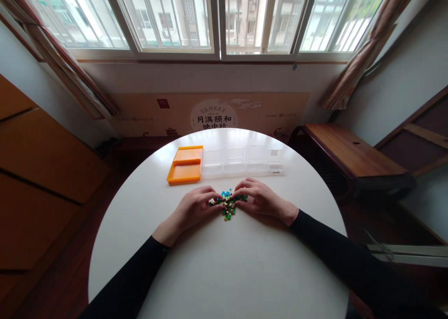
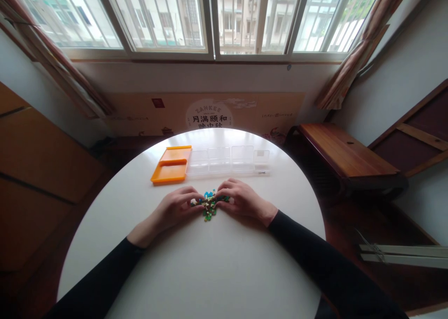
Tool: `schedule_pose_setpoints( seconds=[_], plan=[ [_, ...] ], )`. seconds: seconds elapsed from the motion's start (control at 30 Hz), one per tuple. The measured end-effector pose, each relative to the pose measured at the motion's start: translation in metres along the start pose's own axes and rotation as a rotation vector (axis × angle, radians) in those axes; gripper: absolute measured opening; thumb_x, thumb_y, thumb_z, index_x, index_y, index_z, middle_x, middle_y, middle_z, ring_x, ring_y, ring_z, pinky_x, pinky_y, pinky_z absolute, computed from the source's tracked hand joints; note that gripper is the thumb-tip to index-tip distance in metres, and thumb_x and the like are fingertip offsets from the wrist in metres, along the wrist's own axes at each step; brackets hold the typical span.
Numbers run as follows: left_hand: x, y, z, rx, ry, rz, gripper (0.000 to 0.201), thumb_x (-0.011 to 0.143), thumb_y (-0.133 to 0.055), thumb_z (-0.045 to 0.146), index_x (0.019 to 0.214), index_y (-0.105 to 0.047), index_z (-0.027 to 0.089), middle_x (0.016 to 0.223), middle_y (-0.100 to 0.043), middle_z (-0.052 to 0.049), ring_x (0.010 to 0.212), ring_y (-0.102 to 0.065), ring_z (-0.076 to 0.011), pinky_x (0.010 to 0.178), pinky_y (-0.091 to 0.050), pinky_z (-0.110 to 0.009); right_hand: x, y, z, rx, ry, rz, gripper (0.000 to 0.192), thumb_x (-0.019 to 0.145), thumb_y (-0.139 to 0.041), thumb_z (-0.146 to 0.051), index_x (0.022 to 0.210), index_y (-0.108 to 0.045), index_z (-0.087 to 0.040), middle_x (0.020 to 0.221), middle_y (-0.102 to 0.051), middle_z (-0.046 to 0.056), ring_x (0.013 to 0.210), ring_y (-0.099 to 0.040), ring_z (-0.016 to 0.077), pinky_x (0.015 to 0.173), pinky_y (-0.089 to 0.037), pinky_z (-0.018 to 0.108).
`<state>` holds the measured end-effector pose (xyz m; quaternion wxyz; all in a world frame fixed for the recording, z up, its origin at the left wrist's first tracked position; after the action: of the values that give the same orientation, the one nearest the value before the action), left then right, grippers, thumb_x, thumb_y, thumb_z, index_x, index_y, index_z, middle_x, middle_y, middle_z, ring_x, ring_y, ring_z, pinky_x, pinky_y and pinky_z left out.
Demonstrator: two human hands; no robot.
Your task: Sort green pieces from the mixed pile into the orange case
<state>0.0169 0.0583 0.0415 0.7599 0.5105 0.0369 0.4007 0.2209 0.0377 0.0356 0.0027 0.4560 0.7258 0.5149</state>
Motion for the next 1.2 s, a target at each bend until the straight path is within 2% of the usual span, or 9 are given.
schedule_pose_setpoints(
  seconds=[0.13, 0.5, 0.67, 0.8, 0.87, 1.0, 1.2],
  plan=[
    [0.000, 0.000, 0.000, 0.010, -0.038, 0.014, 0.027, 0.108, -0.070, 0.048, 0.111, -0.085, 0.025, 0.099, -0.078, -0.006, 0.080, -0.069, -0.0161, 0.077, -0.056, -0.028, -0.001, -0.002, 0.003, 0.015, 0.011, 0.016, 0.016, 0.109, -0.072, -0.033, 0.123, -0.079, -0.029, 0.119, -0.079, 0.007, 0.110, -0.072, 0.0237, 0.100, -0.064, 0.042],
    [-0.002, -0.002, -0.005, 0.023, -0.056, 0.062, 0.023, 0.111, -0.065, 0.040, 0.113, -0.083, 0.025, 0.106, -0.082, -0.008, 0.091, -0.076, -0.0198, 0.086, -0.061, -0.032, -0.002, -0.002, 0.003, 0.050, 0.005, 0.007, 0.018, 0.109, -0.071, -0.034, 0.125, -0.079, -0.029, 0.120, -0.080, 0.008, 0.111, -0.073, 0.0251, 0.101, -0.065, 0.043],
    [-0.003, 0.004, -0.003, 0.031, -0.031, 0.066, 0.025, 0.111, -0.062, 0.037, 0.110, -0.083, 0.024, 0.101, -0.080, -0.007, 0.085, -0.073, -0.0181, 0.081, -0.059, -0.030, 0.001, 0.003, -0.004, 0.019, 0.007, -0.006, 0.030, 0.108, -0.074, -0.039, 0.137, -0.074, -0.030, 0.131, -0.077, 0.009, 0.121, -0.071, 0.0274, 0.108, -0.063, 0.048],
    [-0.005, 0.015, 0.007, -0.009, -0.058, 0.010, 0.025, 0.101, -0.075, 0.043, 0.115, -0.081, 0.024, 0.104, -0.077, -0.008, 0.083, -0.070, -0.0184, 0.078, -0.058, -0.031, 0.005, 0.003, -0.016, 0.022, 0.060, -0.089, 0.052, 0.103, -0.080, -0.047, 0.152, -0.065, -0.035, 0.151, -0.071, 0.009, 0.133, -0.069, 0.0290, 0.117, -0.058, 0.052],
    [-0.006, 0.020, 0.010, -0.026, -0.077, -0.019, 0.030, 0.096, -0.079, 0.043, 0.119, -0.079, 0.024, 0.103, -0.075, -0.008, 0.085, -0.069, -0.0195, 0.078, -0.058, -0.031, 0.005, 0.002, -0.020, 0.017, 0.078, -0.117, 0.056, 0.102, -0.081, -0.048, 0.154, -0.063, -0.036, 0.156, -0.069, 0.008, 0.137, -0.068, 0.0286, 0.119, -0.056, 0.052],
    [-0.007, 0.024, 0.006, -0.024, -0.062, -0.053, 0.027, 0.091, -0.077, 0.032, 0.117, -0.078, 0.024, 0.097, -0.072, -0.005, 0.081, -0.066, -0.0183, 0.075, -0.054, -0.030, 0.005, 0.001, -0.021, -0.005, 0.083, -0.125, 0.040, 0.105, -0.078, -0.041, 0.144, -0.071, -0.034, 0.149, -0.073, 0.007, 0.130, -0.072, 0.0260, 0.117, -0.058, 0.048],
    [-0.008, 0.017, 0.000, -0.037, -0.013, -0.106, 0.030, 0.083, -0.070, 0.015, 0.111, -0.078, 0.024, 0.091, -0.068, -0.001, 0.075, -0.061, -0.0150, 0.071, -0.049, -0.025, 0.005, 0.002, -0.022, -0.024, 0.095, -0.068, 0.025, 0.105, -0.077, -0.033, 0.130, -0.077, -0.032, 0.135, -0.078, 0.007, 0.118, -0.074, 0.0250, 0.109, -0.062, 0.045]
  ],
)
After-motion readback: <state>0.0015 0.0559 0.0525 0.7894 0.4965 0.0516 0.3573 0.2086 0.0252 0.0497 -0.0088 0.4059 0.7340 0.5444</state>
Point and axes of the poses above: each hand's wrist, its own x-axis towards the middle knuckle, its own y-axis out of the back of the hand, z = x × y, the point moved 8 cm from there along x, towards the middle knuckle
